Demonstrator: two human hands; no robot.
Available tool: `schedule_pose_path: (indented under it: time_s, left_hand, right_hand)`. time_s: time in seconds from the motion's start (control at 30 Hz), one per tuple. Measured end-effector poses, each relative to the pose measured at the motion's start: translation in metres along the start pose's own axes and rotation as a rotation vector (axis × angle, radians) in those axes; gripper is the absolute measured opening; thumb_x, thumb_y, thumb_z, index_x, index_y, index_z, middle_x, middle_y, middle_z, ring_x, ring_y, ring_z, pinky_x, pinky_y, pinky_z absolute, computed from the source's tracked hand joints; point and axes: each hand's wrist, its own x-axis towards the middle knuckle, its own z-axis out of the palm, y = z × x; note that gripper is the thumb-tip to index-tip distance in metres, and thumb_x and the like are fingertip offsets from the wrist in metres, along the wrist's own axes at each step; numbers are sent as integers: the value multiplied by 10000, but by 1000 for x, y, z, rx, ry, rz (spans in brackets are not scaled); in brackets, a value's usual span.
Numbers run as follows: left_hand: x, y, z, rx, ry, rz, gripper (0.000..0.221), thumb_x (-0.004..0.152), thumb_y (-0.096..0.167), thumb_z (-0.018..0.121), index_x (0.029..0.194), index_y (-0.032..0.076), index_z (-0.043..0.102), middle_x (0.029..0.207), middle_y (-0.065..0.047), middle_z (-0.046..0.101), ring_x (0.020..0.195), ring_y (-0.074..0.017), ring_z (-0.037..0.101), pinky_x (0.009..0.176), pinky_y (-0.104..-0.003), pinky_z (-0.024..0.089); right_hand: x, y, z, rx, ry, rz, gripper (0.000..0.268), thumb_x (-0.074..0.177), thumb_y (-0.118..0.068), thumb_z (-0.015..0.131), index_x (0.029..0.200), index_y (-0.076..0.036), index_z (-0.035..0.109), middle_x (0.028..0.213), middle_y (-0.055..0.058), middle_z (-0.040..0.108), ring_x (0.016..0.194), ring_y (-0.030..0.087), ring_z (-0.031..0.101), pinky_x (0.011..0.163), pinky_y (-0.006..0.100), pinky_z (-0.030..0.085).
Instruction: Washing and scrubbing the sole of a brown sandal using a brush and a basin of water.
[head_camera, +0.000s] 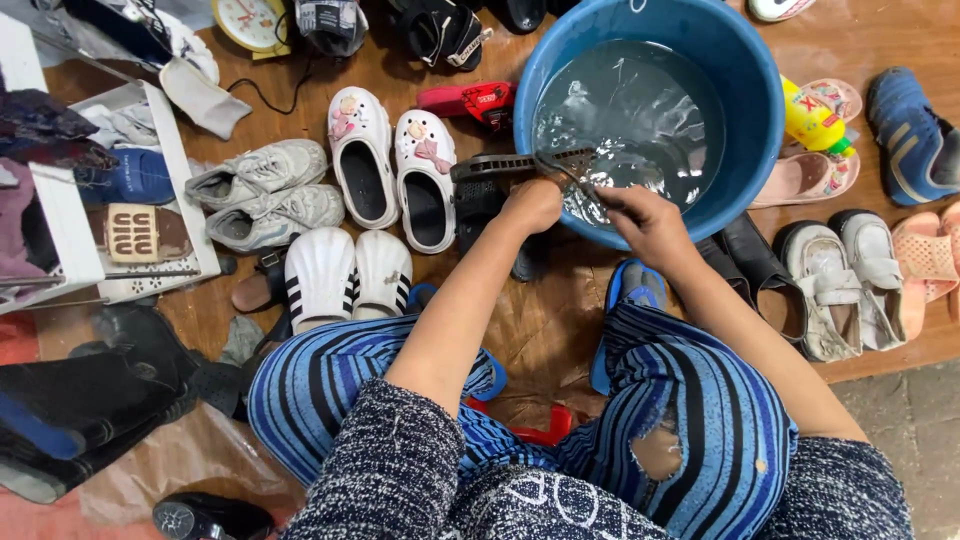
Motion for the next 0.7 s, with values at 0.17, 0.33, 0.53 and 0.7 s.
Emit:
schedule_pose_path:
  time_s: [0.17,0.33,0.53,0.7]
  left_hand:
    - [-72,71,-70,-44,-31,-46,489,1048,257,374,1394,-19,582,1446,-232,590,1390,-376,521,1213,-566,302]
    - [-19,27,-25,-64,-45,-77,514,1048,257,345,1449,4,543,1485,-211,567,1427,-374,487,1227,-577,267]
    - [-28,32,-33,-43,-11,-43,486,1051,234,361,1445,37,565,1461,-210,590,1420,-363,498,1217,-589,279]
    - [-90,71,-81,-65,-26,148,479,1026,177,349,1425,56,586,1388,-204,647,1329,-371,586,1146,-541,417]
  right_hand:
    - [-2,61,3,-27,35,176,350,948,9,699,1264,-136,739,1073,141,755,1051,340,707,908,481,572]
    - [-4,40,10,17,107,199,342,954,30,703,1250,-135,745,1084,149,755,1087,340,698,916,475,572]
    - [15,74,-1,-364,20,277,330,964,-141,695,1266,-268,735,985,58,761,988,331,715,906,503,559]
    - [60,47,-7,-437,-158,216,740,798,-239,763,1507,-266,552,967,131,742,1024,435,693,975,625,482]
